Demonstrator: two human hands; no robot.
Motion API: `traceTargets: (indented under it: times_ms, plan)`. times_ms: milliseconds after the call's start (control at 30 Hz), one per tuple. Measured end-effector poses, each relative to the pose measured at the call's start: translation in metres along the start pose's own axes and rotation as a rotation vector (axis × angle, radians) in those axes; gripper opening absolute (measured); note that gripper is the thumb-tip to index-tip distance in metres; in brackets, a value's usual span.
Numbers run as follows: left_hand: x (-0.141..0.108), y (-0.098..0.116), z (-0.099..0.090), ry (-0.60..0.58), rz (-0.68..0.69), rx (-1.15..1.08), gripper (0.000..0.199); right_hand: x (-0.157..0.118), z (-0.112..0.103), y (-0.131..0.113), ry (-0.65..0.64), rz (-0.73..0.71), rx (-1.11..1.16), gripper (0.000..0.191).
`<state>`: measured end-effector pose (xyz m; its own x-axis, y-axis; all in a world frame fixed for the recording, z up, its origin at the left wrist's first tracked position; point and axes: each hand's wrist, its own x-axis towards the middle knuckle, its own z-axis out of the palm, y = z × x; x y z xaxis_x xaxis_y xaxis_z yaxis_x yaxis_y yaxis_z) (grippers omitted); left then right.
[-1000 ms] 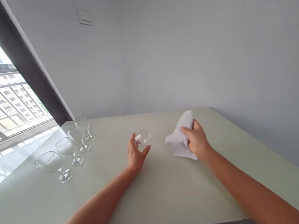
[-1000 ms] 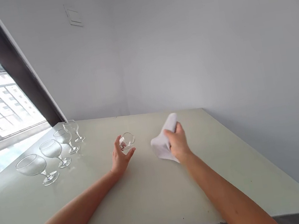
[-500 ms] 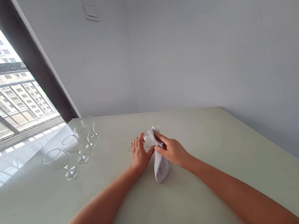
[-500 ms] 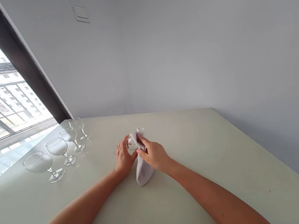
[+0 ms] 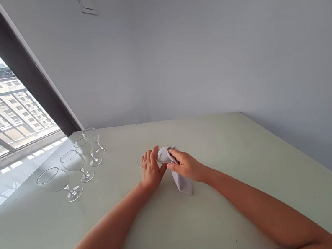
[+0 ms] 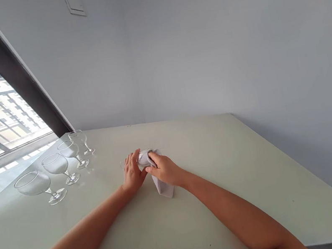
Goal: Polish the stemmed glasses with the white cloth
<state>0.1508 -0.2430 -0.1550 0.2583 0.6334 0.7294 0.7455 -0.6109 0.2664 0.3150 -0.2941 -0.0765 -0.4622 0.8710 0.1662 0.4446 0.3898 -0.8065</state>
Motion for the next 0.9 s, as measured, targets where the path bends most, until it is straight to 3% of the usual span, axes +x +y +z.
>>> traceTargets:
  times_ms: [67, 167, 400, 467, 567, 700, 800, 900]
  plan:
    - [0.001, 0.001, -0.003, -0.003, 0.064, 0.008, 0.051, -0.002, -0.006, -0.002, -0.081, -0.024, -0.015, 0.019]
    - [0.004, 0.003, -0.007, -0.029, 0.122, 0.003, 0.050, -0.001, -0.010, -0.001, -0.083, 0.000, -0.003, 0.015]
    - [0.014, -0.004, -0.017, -0.188, 0.133, 0.042, 0.057, 0.007, -0.006, 0.000, -0.127, 0.090, 0.635, 0.030]
    - [0.014, -0.006, -0.017, -0.246, 0.096, 0.017, 0.058, 0.006, -0.005, -0.003, -0.074, 0.101, 0.531, 0.031]
    - [0.013, -0.007, -0.015, -0.286, 0.041, -0.043, 0.061, 0.001, -0.009, -0.007, -0.035, 0.093, 0.187, 0.022]
    - [0.014, -0.006, -0.015, -0.211, 0.125, -0.049, 0.066, -0.004, -0.018, -0.008, -0.090, -0.005, -0.047, 0.009]
    - [0.018, -0.003, -0.023, -0.156, 0.231, 0.015, 0.067, -0.001, -0.018, -0.002, -0.058, -0.041, -0.025, 0.007]
    - [0.024, 0.002, -0.034, -0.136, 0.254, 0.149, 0.064, 0.007, -0.012, 0.010, 0.056, 0.029, 0.200, 0.011]
